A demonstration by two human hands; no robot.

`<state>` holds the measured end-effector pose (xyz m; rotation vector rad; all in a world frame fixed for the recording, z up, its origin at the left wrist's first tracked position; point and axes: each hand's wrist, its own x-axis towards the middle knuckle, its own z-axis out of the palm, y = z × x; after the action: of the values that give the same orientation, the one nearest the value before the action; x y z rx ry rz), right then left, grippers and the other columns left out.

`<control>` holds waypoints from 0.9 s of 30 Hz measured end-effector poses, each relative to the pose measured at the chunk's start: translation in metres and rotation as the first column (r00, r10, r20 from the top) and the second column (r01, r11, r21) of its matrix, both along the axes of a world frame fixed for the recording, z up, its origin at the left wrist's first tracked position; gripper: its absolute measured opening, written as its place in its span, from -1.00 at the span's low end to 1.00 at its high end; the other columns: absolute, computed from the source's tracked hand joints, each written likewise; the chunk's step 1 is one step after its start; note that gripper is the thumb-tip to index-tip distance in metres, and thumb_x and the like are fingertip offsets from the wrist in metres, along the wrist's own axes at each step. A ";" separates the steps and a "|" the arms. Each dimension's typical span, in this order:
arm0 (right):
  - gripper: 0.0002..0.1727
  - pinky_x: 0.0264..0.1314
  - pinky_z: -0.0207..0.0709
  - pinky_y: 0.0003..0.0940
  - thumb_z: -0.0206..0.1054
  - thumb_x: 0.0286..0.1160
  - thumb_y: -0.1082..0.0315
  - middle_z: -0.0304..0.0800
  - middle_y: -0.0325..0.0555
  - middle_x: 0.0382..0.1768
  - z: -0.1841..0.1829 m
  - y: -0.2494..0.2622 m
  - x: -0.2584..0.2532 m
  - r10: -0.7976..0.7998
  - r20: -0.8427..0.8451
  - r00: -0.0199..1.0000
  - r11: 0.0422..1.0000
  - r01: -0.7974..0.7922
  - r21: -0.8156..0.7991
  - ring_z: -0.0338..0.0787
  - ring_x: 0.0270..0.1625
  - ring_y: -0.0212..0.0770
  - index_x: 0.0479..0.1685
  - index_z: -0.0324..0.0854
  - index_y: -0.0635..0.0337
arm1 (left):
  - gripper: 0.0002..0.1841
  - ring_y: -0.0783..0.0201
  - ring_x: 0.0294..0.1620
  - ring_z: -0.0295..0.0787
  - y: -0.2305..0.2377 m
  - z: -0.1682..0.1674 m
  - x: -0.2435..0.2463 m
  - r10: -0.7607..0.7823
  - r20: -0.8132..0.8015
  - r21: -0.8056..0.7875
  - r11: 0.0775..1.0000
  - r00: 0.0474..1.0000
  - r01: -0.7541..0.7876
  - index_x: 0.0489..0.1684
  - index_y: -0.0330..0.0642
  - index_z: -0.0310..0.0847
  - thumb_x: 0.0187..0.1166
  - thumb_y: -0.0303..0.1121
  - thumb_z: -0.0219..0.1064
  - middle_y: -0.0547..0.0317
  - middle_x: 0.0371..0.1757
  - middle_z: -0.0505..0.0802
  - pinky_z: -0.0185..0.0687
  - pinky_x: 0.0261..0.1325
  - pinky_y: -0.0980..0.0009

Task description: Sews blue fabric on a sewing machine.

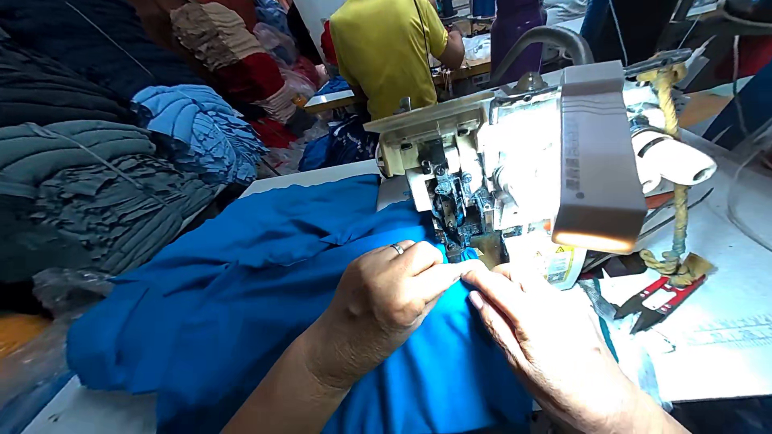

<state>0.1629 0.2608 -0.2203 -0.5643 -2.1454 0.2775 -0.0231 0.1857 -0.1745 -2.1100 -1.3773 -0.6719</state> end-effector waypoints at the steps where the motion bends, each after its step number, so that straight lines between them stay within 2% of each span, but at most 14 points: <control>1: -0.66 -0.52 0.43 -0.52 0.15 0.63 0.13 0.65 -0.29 -0.43 0.000 0.000 0.000 -0.014 0.000 1.000 0.999 0.014 0.034 0.66 -0.44 -0.37 -0.05 0.90 -0.10 | -0.80 0.38 -0.30 0.73 -0.001 0.002 -0.001 0.001 0.005 -0.022 1.000 1.000 -0.001 -0.26 -0.07 0.96 0.53 -0.39 0.34 0.22 -0.36 0.82 0.56 -0.29 0.57; 4: -0.66 -0.57 0.38 -0.49 0.15 0.64 0.13 0.61 -0.29 -0.48 0.001 -0.001 0.000 -0.040 0.017 0.999 0.997 0.039 0.073 0.63 -0.50 -0.34 -0.06 0.90 -0.10 | -0.78 0.34 -0.19 0.79 -0.005 0.003 -0.005 -0.005 0.003 -0.065 0.998 1.000 0.005 -0.20 -0.06 0.95 0.57 -0.38 0.30 0.22 -0.28 0.86 0.65 -0.15 0.51; 7: -0.64 -0.57 0.36 -0.49 0.13 0.65 0.13 0.57 -0.30 -0.54 0.000 -0.002 0.000 -0.047 0.017 0.999 0.995 0.045 0.088 0.60 -0.52 -0.34 -0.05 0.90 -0.08 | -0.73 0.31 -0.01 0.85 -0.013 -0.001 -0.005 0.008 0.005 -0.070 0.998 1.000 -0.008 -0.15 -0.08 0.93 0.66 -0.26 0.25 0.20 -0.17 0.91 0.71 0.12 0.46; 9: -0.64 -0.59 0.30 -0.52 0.13 0.66 0.13 0.50 -0.32 -0.59 -0.002 -0.003 0.000 -0.050 0.013 0.999 0.994 0.049 0.094 0.54 -0.55 -0.36 -0.05 0.91 -0.07 | -0.68 0.28 0.09 0.83 -0.018 -0.005 -0.003 0.026 0.017 -0.075 0.997 1.000 -0.025 -0.08 -0.07 0.92 0.71 -0.17 0.20 0.16 -0.10 0.91 0.67 0.23 0.43; 12: -0.64 -0.60 0.31 -0.50 0.13 0.67 0.13 0.51 -0.30 -0.57 -0.003 -0.004 0.000 -0.049 0.010 0.999 0.996 0.048 0.081 0.55 -0.55 -0.34 -0.04 0.90 -0.06 | -0.62 0.25 0.16 0.82 -0.021 -0.009 0.001 0.068 0.011 -0.075 0.995 0.998 -0.067 -0.01 -0.05 0.91 0.73 -0.10 0.15 0.13 -0.05 0.91 0.65 0.30 0.41; 14: -0.63 -0.56 0.38 -0.52 0.13 0.68 0.11 0.55 -0.30 -0.55 -0.003 -0.004 0.000 -0.027 -0.006 1.000 0.999 0.027 0.026 0.60 -0.52 -0.36 -0.02 0.89 -0.06 | -0.62 0.25 0.19 0.81 -0.020 -0.010 0.000 0.076 0.031 -0.086 0.994 0.997 -0.074 0.00 -0.03 0.91 0.72 -0.08 0.15 0.14 -0.02 0.91 0.64 0.31 0.41; 16: -0.63 -0.41 0.49 -0.60 0.11 0.70 0.10 0.66 -0.35 -0.42 -0.005 -0.005 0.002 0.042 -0.049 0.998 0.990 -0.048 -0.131 0.67 -0.39 -0.47 0.08 0.85 -0.07 | -0.63 0.29 0.27 0.78 -0.018 -0.010 -0.003 0.063 0.099 -0.126 0.991 0.993 -0.050 0.02 0.00 0.91 0.69 -0.05 0.18 0.18 0.04 0.90 0.60 0.38 0.40; 18: -0.62 -0.15 0.61 -0.68 0.15 0.71 0.13 0.79 -0.37 -0.23 -0.012 -0.009 0.007 0.124 -0.161 0.979 0.913 -0.176 -0.368 0.74 -0.21 -0.59 0.29 0.76 0.00 | -0.63 0.33 0.32 0.73 -0.017 -0.010 -0.005 0.052 0.158 -0.158 0.987 0.986 -0.027 0.03 0.02 0.90 0.69 -0.03 0.19 0.23 0.07 0.88 0.55 0.45 0.39; 19: -0.60 -0.14 0.59 -0.74 0.19 0.70 0.16 0.78 -0.39 -0.22 -0.016 -0.011 0.010 0.148 -0.237 0.960 0.850 -0.246 -0.465 0.70 -0.24 -0.64 0.39 0.67 0.07 | -0.63 0.35 0.32 0.72 -0.017 -0.011 -0.004 0.055 0.173 -0.165 0.986 0.983 -0.027 0.03 0.02 0.89 0.69 -0.03 0.19 0.24 0.06 0.87 0.54 0.45 0.39; 20: -0.57 -0.22 0.55 -0.78 0.23 0.67 0.22 0.76 -0.40 -0.25 -0.019 -0.014 0.014 0.155 -0.307 0.939 0.786 -0.305 -0.537 0.64 -0.32 -0.69 0.43 0.61 0.17 | -0.64 0.36 0.30 0.72 -0.017 -0.011 -0.002 0.067 0.184 -0.163 0.986 0.981 -0.036 0.03 0.01 0.89 0.68 -0.04 0.20 0.24 0.05 0.86 0.54 0.43 0.40; 22: -0.62 -0.32 0.53 -0.79 0.27 0.62 0.32 0.75 -0.43 -0.32 -0.016 -0.023 0.023 0.171 -0.355 0.919 0.646 -0.377 -0.663 0.62 -0.39 -0.72 0.34 0.60 0.30 | -0.64 0.35 0.27 0.73 -0.019 -0.014 0.002 0.083 0.197 -0.147 0.988 0.977 -0.054 0.00 -0.04 0.89 0.68 -0.07 0.20 0.21 0.04 0.86 0.54 0.43 0.40; 25: -0.80 -0.16 0.62 -0.65 0.29 0.62 0.41 0.82 -0.30 -0.26 -0.005 -0.036 0.037 0.238 -0.306 0.922 0.438 -0.383 -0.813 0.73 -0.27 -0.63 0.06 0.70 0.31 | -0.63 0.34 0.29 0.72 -0.019 -0.020 0.003 0.093 0.225 -0.128 0.990 0.970 -0.065 -0.01 -0.07 0.87 0.70 -0.08 0.18 0.18 0.06 0.86 0.51 0.46 0.40; 27: -0.85 -0.14 0.58 -0.67 0.33 0.58 0.39 0.81 -0.26 -0.24 -0.005 -0.043 0.040 0.238 -0.287 0.928 0.378 -0.361 -0.852 0.71 -0.23 -0.63 -0.12 0.75 0.28 | -0.63 0.33 0.30 0.70 -0.019 -0.021 0.002 0.094 0.241 -0.137 0.989 0.966 -0.062 0.01 -0.06 0.88 0.69 -0.08 0.18 0.17 0.09 0.85 0.48 0.48 0.38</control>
<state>0.2031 0.2183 -0.2255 -0.6893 -1.8060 1.7216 -0.0215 0.1668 -0.1951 -2.1116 -1.6702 -0.8581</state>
